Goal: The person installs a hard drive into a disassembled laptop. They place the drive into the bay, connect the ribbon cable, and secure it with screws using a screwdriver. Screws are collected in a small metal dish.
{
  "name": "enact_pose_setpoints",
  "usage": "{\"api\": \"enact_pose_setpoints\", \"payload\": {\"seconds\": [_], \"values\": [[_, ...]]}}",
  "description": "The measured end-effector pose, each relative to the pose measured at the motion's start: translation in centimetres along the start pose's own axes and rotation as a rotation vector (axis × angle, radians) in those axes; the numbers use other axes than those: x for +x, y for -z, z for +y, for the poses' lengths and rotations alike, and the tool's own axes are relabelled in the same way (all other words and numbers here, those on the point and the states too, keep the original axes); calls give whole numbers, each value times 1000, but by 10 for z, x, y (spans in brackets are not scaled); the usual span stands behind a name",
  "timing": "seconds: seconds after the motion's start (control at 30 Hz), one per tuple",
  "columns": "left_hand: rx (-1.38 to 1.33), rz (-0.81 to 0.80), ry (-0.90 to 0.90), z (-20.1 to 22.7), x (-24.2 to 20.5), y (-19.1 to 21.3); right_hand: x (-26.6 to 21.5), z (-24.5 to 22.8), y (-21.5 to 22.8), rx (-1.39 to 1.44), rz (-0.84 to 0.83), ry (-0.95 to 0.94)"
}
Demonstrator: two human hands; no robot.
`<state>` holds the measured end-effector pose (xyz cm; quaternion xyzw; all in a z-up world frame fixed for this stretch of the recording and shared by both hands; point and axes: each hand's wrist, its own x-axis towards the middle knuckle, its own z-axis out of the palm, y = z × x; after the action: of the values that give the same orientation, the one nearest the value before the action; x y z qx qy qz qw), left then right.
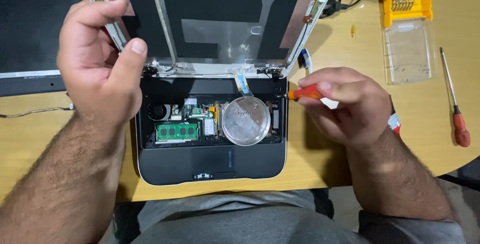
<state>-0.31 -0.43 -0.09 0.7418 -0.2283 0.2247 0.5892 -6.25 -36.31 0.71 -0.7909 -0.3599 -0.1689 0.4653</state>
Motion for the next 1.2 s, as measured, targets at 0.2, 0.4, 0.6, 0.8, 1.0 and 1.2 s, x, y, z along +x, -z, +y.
{"api": "enact_pose_setpoints", "payload": {"seconds": [0.2, 0.4, 0.6, 0.8, 1.0, 1.2], "values": [[-21, -13, 8, 0, 1, -1, -8, 4, 14, 91, -38, -14], [-30, -53, 32, -2, -2, 0, -7, 8, 17, 120, -57, -7], [15, -88, 21, -9, -4, 3, -1, 12, 16, 78, -129, 4], [-2, -86, 49, -13, -7, 7, 1, 12, 17, 72, -205, 8], [-30, -89, 49, -8, -5, 4, 3, 12, 13, 49, -192, -4], [-29, -76, 39, -8, -6, 5, 5, 13, 12, 11, -217, 76]]}}
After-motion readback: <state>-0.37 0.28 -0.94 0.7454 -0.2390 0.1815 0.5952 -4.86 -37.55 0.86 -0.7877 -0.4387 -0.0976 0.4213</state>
